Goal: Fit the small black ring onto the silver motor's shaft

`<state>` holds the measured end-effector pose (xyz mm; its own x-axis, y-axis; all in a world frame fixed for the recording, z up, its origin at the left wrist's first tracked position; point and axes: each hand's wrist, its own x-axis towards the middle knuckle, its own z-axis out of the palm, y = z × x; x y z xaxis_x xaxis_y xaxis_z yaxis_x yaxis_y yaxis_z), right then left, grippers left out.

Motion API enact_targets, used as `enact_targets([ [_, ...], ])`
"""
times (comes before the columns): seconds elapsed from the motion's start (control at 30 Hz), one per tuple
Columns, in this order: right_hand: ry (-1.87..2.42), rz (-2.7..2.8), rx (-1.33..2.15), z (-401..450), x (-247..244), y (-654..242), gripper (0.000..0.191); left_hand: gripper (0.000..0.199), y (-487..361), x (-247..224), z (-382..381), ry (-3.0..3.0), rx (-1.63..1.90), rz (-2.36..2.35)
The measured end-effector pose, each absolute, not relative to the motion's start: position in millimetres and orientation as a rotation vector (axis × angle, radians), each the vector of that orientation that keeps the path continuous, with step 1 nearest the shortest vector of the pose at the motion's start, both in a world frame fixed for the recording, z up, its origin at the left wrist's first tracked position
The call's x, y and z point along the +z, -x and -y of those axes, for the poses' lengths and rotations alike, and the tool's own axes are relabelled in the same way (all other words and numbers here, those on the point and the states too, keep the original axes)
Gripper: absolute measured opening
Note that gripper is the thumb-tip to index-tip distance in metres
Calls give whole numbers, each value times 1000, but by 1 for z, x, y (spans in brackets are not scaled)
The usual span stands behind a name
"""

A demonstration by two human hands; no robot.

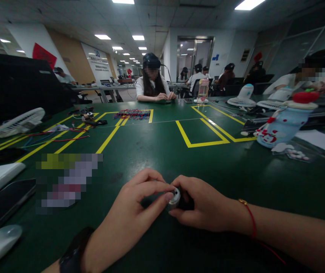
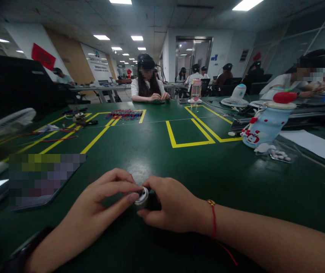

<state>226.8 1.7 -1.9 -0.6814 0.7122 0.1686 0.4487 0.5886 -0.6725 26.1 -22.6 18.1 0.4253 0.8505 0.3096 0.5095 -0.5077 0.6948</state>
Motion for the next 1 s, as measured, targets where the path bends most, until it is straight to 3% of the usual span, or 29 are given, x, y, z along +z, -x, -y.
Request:
enact_targets([
  [0.3, 958, 2388, 834, -1, -2, -227, 29, 13, -13, 19, 18, -2016, 1026, -1215],
  [0.6, 970, 2363, 885, -1, -3, -229, 31, 13, 7, 0, 3, -2178, 601, -1097],
  [0.83, 970, 2374, 885, -1, -4, -230, 32, 11, 5, -6, 1, -2272, 525, -1076],
  [1.0, 983, 2378, 883, -1, -3, -230, 32, 21, 12, -5, -6, -2117, 630, -1123],
])
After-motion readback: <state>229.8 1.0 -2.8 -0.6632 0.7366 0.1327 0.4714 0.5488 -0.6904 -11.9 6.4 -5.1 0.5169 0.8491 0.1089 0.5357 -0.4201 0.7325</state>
